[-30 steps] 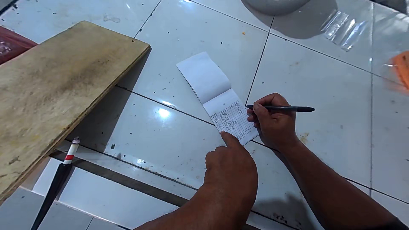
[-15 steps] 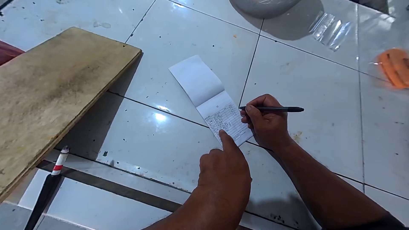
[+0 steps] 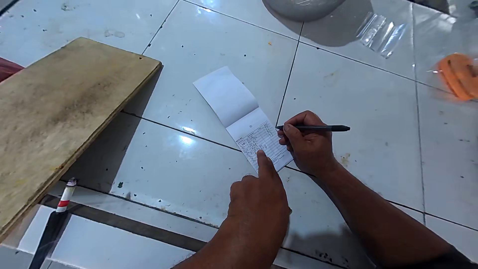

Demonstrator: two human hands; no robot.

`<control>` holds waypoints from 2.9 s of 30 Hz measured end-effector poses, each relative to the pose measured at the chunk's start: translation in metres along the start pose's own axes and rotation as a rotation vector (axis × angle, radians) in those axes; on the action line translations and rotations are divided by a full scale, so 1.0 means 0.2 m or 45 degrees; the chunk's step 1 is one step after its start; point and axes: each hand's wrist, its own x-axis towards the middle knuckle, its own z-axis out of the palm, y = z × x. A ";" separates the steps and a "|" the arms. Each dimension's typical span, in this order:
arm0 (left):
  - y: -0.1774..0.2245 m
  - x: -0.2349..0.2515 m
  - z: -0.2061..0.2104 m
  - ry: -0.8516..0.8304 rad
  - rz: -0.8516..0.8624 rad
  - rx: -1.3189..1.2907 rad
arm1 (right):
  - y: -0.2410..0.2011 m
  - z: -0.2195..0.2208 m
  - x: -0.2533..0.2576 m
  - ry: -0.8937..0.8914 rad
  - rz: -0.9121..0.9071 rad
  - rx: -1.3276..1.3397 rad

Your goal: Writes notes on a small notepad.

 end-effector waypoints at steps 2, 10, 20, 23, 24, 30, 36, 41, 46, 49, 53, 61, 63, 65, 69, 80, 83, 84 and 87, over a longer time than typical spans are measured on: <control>0.00 0.01 0.00 0.019 0.014 0.005 | 0.00 0.00 0.00 0.003 0.002 -0.009; -0.01 0.02 0.00 0.026 0.018 0.012 | -0.01 -0.03 0.01 -0.045 0.071 0.111; -0.01 0.02 0.01 0.070 0.016 0.032 | -0.02 -0.09 -0.02 -0.123 -0.142 -0.086; -0.01 0.02 0.01 0.059 0.014 0.023 | 0.03 -0.07 -0.04 -0.035 -0.140 -0.100; -0.01 0.02 0.01 0.052 0.010 0.030 | 0.03 -0.06 -0.04 -0.016 -0.135 -0.089; 0.01 0.02 0.02 0.071 0.001 0.062 | 0.04 -0.05 -0.06 -0.030 -0.144 -0.029; 0.01 0.02 0.02 0.079 0.005 0.063 | 0.04 -0.05 -0.05 -0.063 -0.148 -0.060; 0.01 0.02 0.02 0.061 0.002 0.050 | 0.04 -0.04 -0.05 -0.055 -0.145 -0.079; 0.01 0.02 0.02 0.071 0.001 0.057 | 0.04 -0.04 -0.05 -0.066 -0.127 -0.146; 0.00 0.02 0.02 0.070 0.001 0.057 | 0.04 -0.04 -0.05 -0.074 -0.130 -0.130; 0.00 0.02 0.01 0.060 -0.008 0.042 | 0.04 -0.04 -0.05 -0.078 -0.114 -0.099; 0.00 0.02 0.02 0.064 0.004 0.051 | 0.03 -0.04 -0.05 -0.049 -0.108 -0.148; 0.00 0.02 0.02 0.056 0.000 0.054 | 0.03 -0.04 -0.05 -0.026 -0.094 -0.172; 0.00 0.02 0.01 0.056 -0.002 0.046 | 0.03 -0.04 -0.05 -0.012 -0.092 -0.191; 0.00 0.02 0.02 0.064 0.001 0.049 | 0.03 -0.04 -0.04 -0.016 -0.079 -0.209; 0.00 0.02 0.01 0.058 -0.001 0.051 | 0.03 -0.04 -0.05 0.000 -0.070 -0.151; 0.00 0.02 0.02 0.074 -0.005 0.037 | 0.03 -0.04 -0.05 0.000 -0.091 -0.129; 0.00 0.02 0.02 0.086 -0.004 0.041 | 0.04 -0.03 -0.05 -0.004 -0.101 -0.126; 0.00 0.02 0.02 0.074 -0.001 0.052 | 0.03 -0.03 -0.05 -0.024 -0.117 -0.126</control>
